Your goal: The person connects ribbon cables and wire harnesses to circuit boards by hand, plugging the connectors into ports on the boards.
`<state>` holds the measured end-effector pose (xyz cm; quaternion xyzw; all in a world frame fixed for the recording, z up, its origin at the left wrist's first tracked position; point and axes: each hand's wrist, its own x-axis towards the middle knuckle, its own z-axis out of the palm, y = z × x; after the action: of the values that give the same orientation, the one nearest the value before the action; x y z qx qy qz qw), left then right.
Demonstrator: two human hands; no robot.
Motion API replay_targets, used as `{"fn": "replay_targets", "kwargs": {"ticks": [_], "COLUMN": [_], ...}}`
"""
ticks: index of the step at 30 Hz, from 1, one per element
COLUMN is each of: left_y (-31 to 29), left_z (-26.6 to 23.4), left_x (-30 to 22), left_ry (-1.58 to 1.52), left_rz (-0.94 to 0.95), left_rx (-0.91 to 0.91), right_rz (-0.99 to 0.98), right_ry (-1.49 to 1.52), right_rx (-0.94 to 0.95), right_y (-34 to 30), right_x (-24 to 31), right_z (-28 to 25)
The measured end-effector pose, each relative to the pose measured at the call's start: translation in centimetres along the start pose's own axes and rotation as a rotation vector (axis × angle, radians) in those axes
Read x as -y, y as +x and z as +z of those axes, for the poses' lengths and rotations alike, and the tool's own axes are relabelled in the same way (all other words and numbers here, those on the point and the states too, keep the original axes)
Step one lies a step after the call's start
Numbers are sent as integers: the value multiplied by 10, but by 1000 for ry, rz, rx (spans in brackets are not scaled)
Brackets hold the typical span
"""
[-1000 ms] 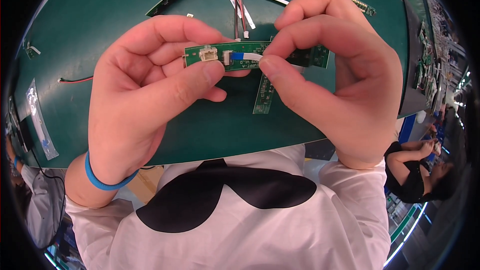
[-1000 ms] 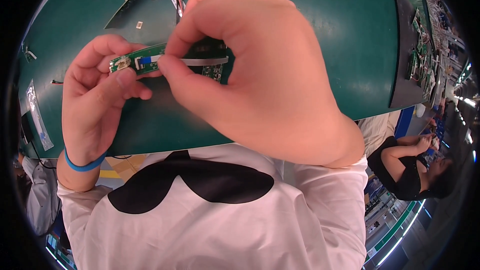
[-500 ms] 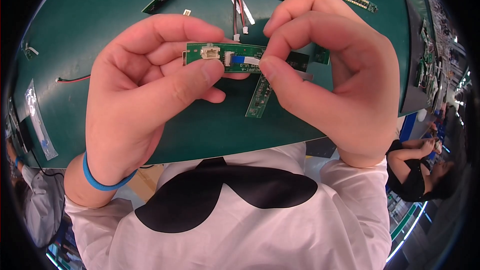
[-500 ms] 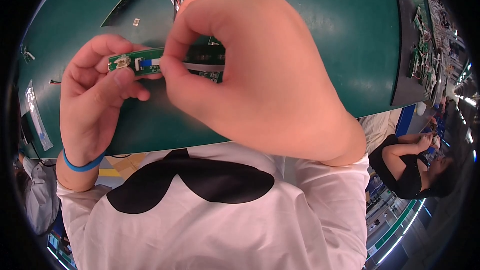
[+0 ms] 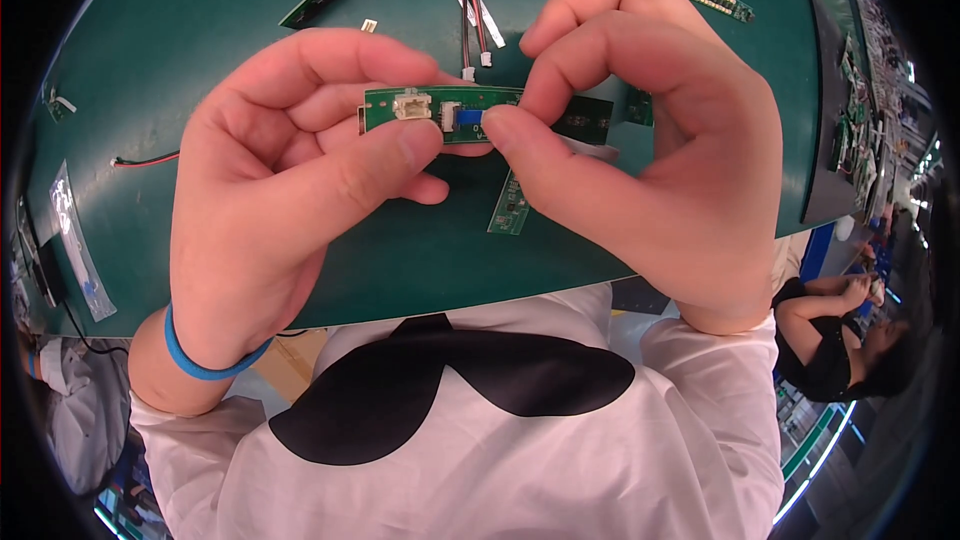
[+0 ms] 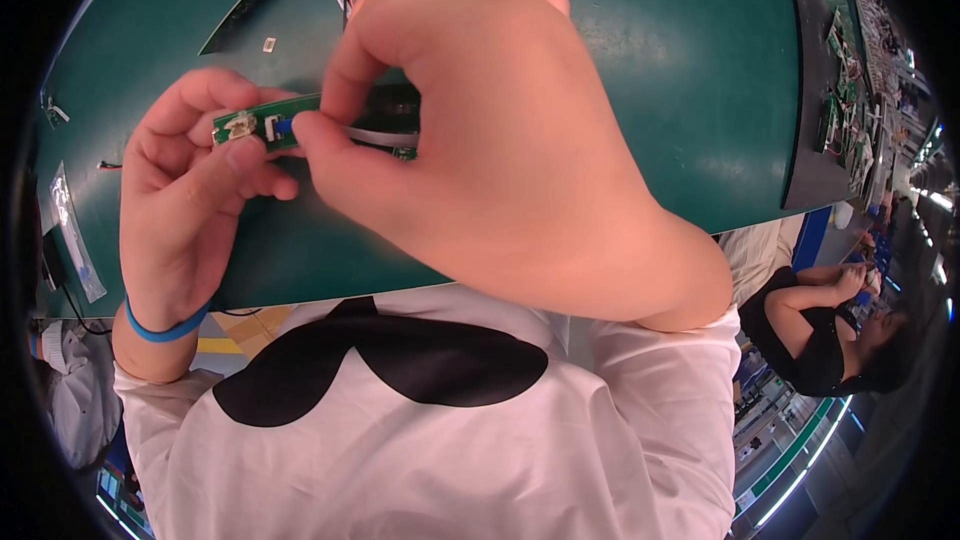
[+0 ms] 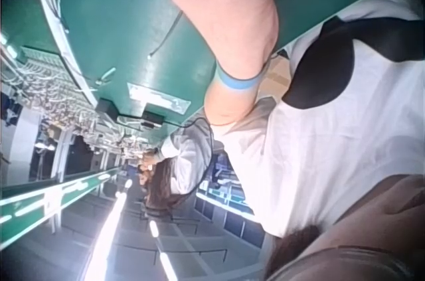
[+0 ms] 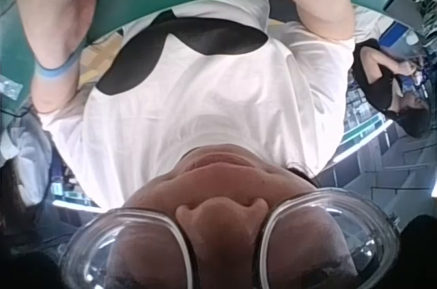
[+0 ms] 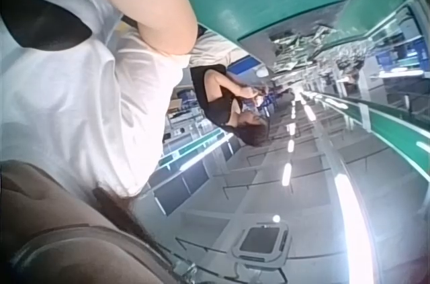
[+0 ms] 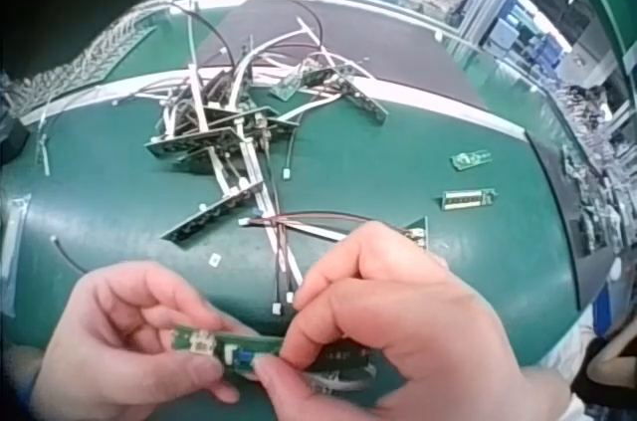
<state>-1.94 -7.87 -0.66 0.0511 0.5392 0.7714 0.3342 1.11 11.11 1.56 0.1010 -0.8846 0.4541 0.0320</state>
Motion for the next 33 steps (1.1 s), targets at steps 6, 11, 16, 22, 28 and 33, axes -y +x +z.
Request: {"fn": "replay_targets", "kwargs": {"ticks": [6, 11, 16, 22, 28, 33], "left_y": [0, 0, 0, -2, -3, -3], "left_z": [0, -3, -2, 4, 6, 8], "left_x": [1, 0, -1, -4, -6, -7], "left_ry": [-11, 8, 16, 18, -2, 25], "left_rz": [-12, -21, -16, -97, -128, -113], "left_rx": [-9, 0, 8, -73, -92, -98], "right_rz": [-47, 171, 239, 345, 393, 310], "right_ry": [-31, 211, 315, 337, 397, 369], "right_rx": [6, -14, 121, 175, 191, 157], "right_y": [1, 3, 2, 3, 3, 2], "right_x": [-7, 1, -9, -7, -5, -7], "right_z": [1, 4, -4, -5, -5, -4]}}
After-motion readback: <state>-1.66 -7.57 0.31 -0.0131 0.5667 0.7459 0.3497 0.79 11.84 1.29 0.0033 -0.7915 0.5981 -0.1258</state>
